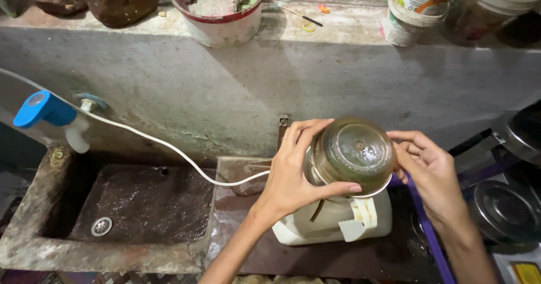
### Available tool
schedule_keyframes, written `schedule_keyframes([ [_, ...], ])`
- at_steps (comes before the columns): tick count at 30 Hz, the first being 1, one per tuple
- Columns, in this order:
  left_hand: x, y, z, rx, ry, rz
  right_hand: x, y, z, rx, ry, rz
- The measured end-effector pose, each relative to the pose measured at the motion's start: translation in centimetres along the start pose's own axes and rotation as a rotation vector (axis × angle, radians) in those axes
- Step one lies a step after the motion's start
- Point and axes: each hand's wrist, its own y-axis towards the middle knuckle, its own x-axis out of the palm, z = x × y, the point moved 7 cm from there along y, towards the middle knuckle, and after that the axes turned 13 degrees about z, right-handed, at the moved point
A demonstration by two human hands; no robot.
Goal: The person pours water from a purple measuring cup into a mixer grinder jar containing green ingredients, places the jar on the base, holds the lid while running the grinder, then opens the lid to reveal the blended green paste. They unplug the appliance and wipe the base with a cloth.
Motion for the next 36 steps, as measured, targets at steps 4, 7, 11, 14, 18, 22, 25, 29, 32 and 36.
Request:
schedule_keyframes([
  [4, 0.1, -0.2, -0.2, 0.008, 0.016, -0.016, 0.1, -0.2, -0.3, -0.006, -0.03, 0.008],
  [7, 0.1, -0.4, -0.6, -0.059, -0.113, -0.062, 0.5, -0.5, -2.0, -0.121, -0.078, 0.049],
  [11, 0.1, -0.4, -1.2, -0.107, -0.166, -0.06, 2.1, -0.9, -5.8, -0.277, -0.017, -0.026],
  [14, 0.8, 0.3, -2.7, -0.159, -0.214, -0.116, 4.4, -0.4, -8.3, -0.371, -0.042, -0.251],
  [18, 0.7, 1.4, -4.9, -0.259, -0.386, -0.182, 5.6, -0.8, -7.7, -0.199, -0.216, -0.354],
  [22, 1.4, 2.1, -7.3, -0.425, -0.676, -0.233, 2.8, -3.7, -7.6, -0.248, -0.333, -0.22],
  [25, 2.0, 2.4, -8.2, -0.509, -0.748, -0.132, 1.2, -4.8, -7.8, -0.296, -0.329, -0.191],
  [29, 1.5, 2.4, -6.2, -0.366, -0.512, 0.021, 0.9, -3.5, -7.9, -0.295, -0.181, -0.064],
  [32, 1.0, 1.0, -1.8, -0.064, -0.153, 0.072, 2.5, -2.2, -6.8, -0.102, -0.035, -0.113],
  [36, 2.2, 0.2, 0.3, 0.015, -0.013, 0.022, 3.7, -3.2, -7.0, -0.143, -0.123, -0.196],
])
